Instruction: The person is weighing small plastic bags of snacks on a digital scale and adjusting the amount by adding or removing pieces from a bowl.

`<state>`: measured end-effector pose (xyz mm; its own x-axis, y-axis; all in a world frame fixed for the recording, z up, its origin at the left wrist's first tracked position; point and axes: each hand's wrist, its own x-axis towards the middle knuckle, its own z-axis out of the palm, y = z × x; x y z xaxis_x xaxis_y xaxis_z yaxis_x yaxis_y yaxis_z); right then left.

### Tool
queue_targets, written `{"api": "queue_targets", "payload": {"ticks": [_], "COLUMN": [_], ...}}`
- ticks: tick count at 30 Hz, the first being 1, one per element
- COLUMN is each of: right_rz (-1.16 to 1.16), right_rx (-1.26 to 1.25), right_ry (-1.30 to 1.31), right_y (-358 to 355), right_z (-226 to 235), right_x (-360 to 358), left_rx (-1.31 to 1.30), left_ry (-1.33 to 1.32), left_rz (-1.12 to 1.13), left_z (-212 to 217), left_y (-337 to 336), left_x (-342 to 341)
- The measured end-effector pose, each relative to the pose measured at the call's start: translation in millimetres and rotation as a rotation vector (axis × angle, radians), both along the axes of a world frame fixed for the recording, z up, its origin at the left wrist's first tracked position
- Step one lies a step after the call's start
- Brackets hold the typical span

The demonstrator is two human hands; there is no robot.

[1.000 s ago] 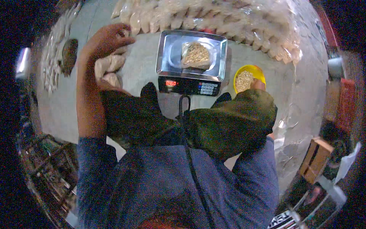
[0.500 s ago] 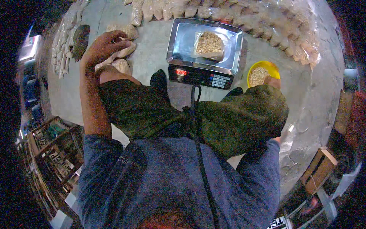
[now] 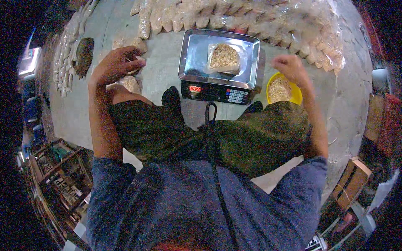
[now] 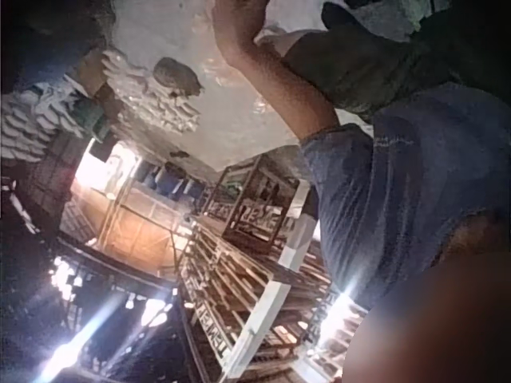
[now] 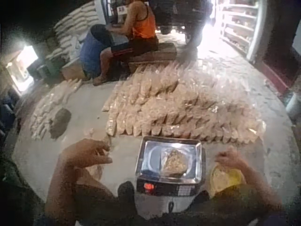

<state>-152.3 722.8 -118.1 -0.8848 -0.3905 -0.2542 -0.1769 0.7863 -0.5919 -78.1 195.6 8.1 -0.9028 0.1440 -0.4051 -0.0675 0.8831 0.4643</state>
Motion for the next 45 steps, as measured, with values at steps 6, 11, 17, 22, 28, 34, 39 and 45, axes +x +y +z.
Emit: {"api": "queue_targets", "payload": {"ticks": [6,11,17,22,28,34,39,45], "right_rz": [0.681,0.838,0.804,0.715,0.024,-0.464,-0.882,-0.426], "right_rx": [0.118,0.447,0.521,0.196,-0.430,-0.620,-0.904,0.674], "right_ry": [0.068,0.103,0.157,0.135,-0.530,-0.350,-0.120,0.699], "right_y": [-160.2,-199.6,-206.1,-187.2,-105.2,10.4,70.1,102.3], "right_z": [65.9,2.0,-27.8,-2.6,73.9,50.6,-100.7,-201.0], "right_x": [-18.5,-16.6,-17.4,-35.5,-20.4,33.8,76.4,109.9], "left_rx": [0.006,-0.036,-0.014,0.049,0.096,0.167,0.114,0.010], "left_ry": [-0.021,0.032,0.025,0.014,0.010,-0.082,-0.099,-0.082], "left_rz": [-0.012,-0.049,-0.023,0.005,-0.003,0.157,0.106,0.059], "left_z": [13.9,11.1,17.5,20.1,9.1,21.4,19.4,19.2], "left_y": [13.1,19.1,17.9,15.1,9.6,21.8,33.8,51.5], "left_x": [2.6,-2.1,5.8,6.5,6.3,10.4,0.7,-14.6]}}
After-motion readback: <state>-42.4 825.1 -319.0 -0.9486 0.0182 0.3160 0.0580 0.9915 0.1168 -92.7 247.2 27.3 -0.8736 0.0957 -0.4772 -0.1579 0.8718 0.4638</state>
